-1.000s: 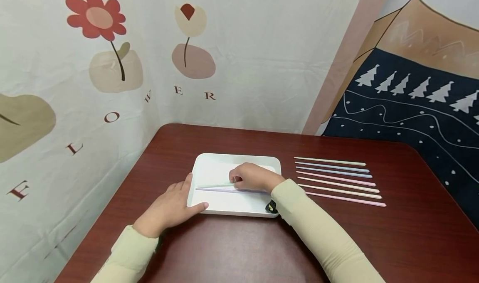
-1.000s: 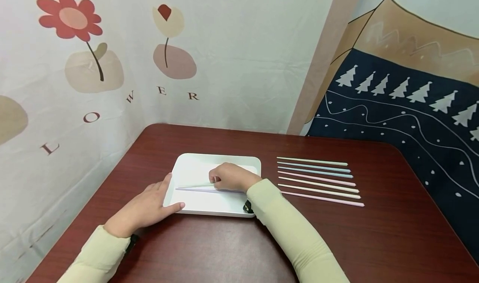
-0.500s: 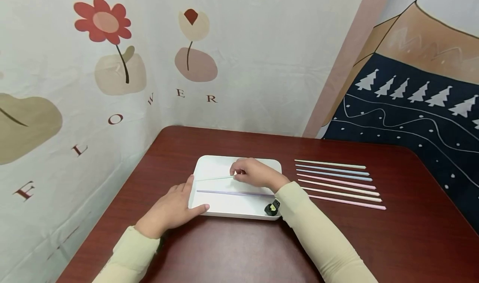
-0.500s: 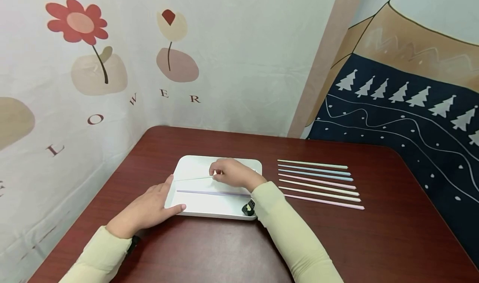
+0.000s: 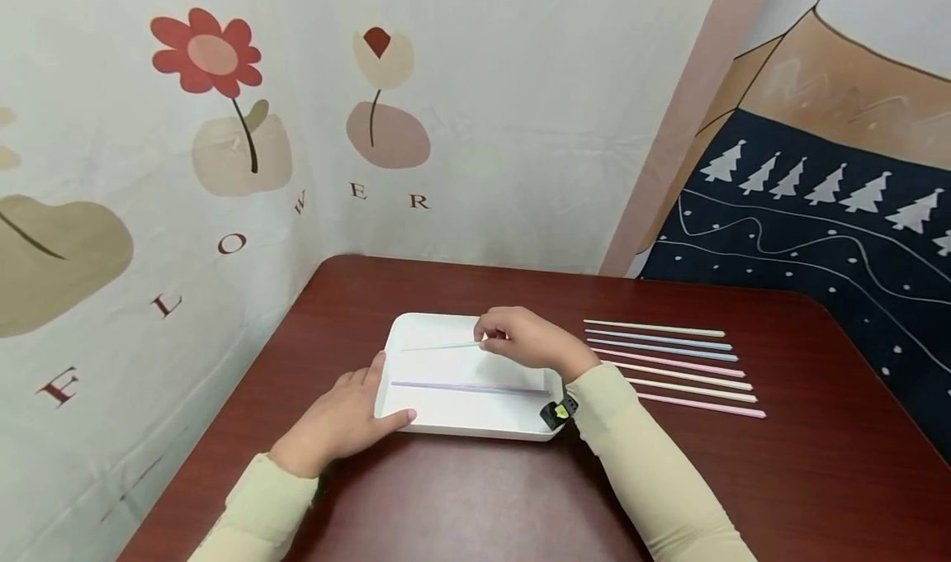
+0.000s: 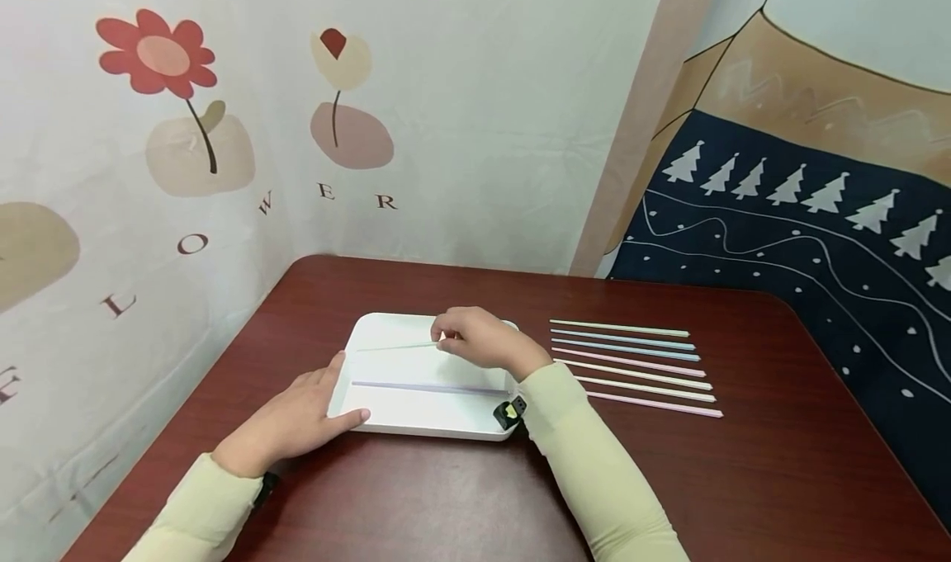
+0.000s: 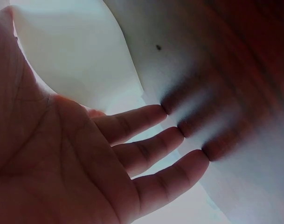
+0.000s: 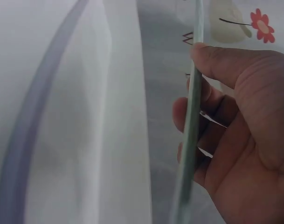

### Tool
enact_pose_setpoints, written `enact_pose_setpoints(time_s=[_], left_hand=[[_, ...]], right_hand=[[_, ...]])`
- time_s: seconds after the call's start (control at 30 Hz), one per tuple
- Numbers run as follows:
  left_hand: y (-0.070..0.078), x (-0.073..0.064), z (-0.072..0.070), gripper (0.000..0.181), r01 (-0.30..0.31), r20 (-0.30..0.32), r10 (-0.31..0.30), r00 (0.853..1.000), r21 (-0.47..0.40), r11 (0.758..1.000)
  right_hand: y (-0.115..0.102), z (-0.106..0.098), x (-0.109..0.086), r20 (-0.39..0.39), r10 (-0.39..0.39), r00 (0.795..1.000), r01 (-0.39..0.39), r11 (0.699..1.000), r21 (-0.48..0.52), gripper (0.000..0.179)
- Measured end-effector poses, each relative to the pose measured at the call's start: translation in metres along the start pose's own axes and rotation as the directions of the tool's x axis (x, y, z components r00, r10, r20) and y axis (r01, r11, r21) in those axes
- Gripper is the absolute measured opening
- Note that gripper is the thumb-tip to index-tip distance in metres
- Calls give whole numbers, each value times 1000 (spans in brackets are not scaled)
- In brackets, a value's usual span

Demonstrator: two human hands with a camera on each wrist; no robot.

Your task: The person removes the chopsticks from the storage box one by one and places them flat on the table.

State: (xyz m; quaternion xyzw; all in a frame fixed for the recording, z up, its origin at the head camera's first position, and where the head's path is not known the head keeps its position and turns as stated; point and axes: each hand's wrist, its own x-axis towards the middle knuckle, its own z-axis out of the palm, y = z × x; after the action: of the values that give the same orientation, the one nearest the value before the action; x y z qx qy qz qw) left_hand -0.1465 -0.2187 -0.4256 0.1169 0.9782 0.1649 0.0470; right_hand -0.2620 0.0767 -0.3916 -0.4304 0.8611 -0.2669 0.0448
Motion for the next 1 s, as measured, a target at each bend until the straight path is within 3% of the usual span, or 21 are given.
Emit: enact_pose_setpoints(time_s=[0.37, 1.0], left_hand=[[-2, -1, 2, 110, 8, -7, -8, 1000, -3, 1000], [-1, -1, -1, 112, -9, -3, 9, 1000, 6, 1000]], right_hand=[[0, -29, -28, -13, 64, 998, -65, 996, -58, 10], [49, -58, -129, -72, 192, 979, -198, 977, -85, 11]])
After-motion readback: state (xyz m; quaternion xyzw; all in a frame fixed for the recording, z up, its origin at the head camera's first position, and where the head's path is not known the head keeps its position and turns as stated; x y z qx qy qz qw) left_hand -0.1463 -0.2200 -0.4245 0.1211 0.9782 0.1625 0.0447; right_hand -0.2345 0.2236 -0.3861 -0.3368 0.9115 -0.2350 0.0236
